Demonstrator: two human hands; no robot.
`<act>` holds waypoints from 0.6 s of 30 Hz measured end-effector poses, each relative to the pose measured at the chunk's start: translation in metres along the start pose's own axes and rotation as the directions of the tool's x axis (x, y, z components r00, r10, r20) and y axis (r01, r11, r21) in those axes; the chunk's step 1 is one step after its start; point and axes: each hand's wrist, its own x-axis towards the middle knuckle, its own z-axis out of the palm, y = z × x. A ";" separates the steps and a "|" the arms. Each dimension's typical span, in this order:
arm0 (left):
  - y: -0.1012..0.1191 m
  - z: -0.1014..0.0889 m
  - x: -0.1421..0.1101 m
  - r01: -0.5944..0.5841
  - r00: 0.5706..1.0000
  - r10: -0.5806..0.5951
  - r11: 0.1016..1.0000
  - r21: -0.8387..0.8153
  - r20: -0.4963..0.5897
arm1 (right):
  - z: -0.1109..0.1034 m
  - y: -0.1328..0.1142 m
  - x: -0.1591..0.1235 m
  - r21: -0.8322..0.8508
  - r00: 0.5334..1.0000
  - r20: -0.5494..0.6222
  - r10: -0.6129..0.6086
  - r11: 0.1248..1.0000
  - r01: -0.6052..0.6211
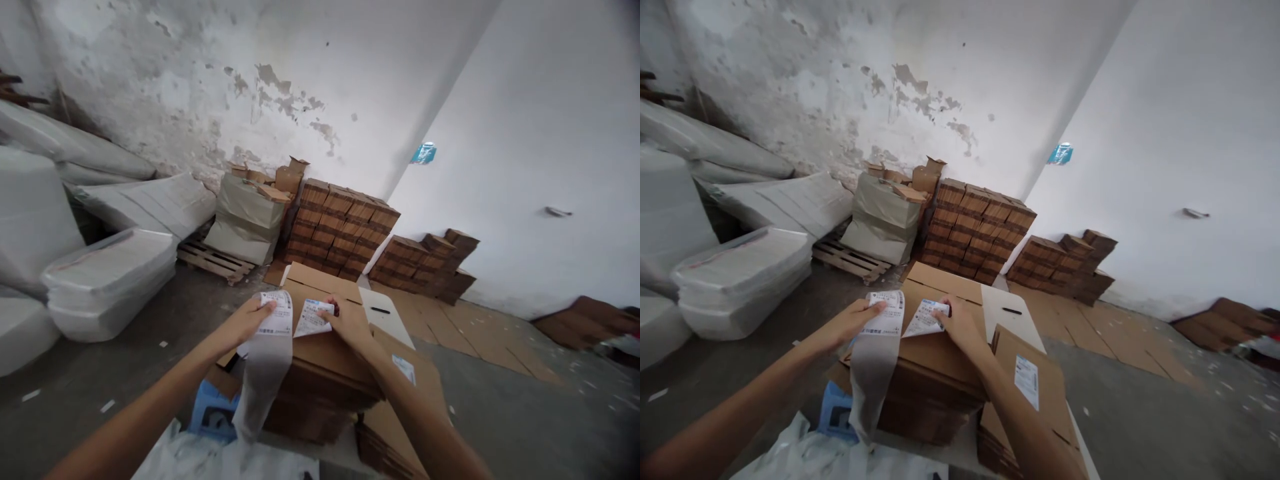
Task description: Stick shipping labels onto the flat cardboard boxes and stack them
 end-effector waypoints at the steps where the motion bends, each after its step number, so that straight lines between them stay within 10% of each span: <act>1: 0.000 0.000 0.000 0.002 1.000 -0.002 1.000 0.007 0.000 | -0.001 0.002 0.001 0.026 1.000 0.011 0.001 1.000 -0.001; 7: -0.005 -0.002 0.002 0.011 1.000 -0.012 0.999 0.037 0.010 | 0.008 0.036 0.025 0.366 0.997 0.065 0.041 0.929 -0.062; 18: -0.008 -0.005 0.004 0.038 0.998 -0.042 0.995 0.092 0.041 | 0.009 0.050 0.034 0.280 0.998 0.056 0.025 0.959 -0.039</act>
